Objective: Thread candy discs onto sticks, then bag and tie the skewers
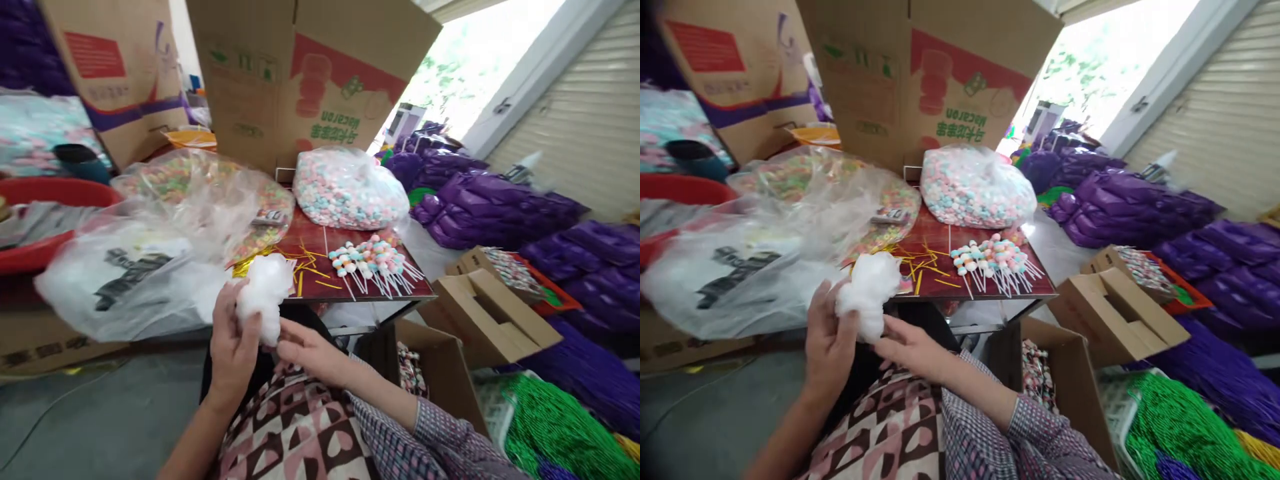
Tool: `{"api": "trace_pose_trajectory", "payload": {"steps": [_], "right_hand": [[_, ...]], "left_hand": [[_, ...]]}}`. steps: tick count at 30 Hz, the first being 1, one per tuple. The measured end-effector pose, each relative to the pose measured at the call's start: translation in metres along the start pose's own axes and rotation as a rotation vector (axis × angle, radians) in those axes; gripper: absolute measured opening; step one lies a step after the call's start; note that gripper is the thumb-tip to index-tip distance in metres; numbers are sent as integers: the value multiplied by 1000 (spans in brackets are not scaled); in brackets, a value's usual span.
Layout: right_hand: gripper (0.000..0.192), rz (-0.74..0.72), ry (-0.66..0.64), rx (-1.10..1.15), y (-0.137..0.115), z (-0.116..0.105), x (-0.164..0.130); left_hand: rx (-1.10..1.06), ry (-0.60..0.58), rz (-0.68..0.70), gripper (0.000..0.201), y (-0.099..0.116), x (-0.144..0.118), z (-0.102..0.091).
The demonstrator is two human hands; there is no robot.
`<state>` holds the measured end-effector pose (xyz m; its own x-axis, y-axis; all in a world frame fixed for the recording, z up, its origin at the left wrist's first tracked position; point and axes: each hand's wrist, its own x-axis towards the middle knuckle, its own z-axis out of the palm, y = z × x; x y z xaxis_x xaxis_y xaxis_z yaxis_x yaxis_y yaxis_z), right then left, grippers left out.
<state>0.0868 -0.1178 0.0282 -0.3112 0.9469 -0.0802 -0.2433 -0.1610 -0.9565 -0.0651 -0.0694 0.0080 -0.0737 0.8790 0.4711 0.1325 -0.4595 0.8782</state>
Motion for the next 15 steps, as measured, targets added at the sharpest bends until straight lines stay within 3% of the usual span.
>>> {"api": "trace_pose_trajectory", "payload": {"steps": [2,6,10,15], "right_hand": [[63,-42,-43,80,-1,-2,-3],[72,-100,34,170,5,-3,-3],[63,-151,132,198,9,-6,0],[47,-186,364,168,6,-14,-3]], "left_hand": [[39,-88,89,67,2,-7,11],[116,-172,162,66,10,-16,21],[114,-205,188,61,10,-18,24],[48,-277,147,59,-14,-21,32]]}}
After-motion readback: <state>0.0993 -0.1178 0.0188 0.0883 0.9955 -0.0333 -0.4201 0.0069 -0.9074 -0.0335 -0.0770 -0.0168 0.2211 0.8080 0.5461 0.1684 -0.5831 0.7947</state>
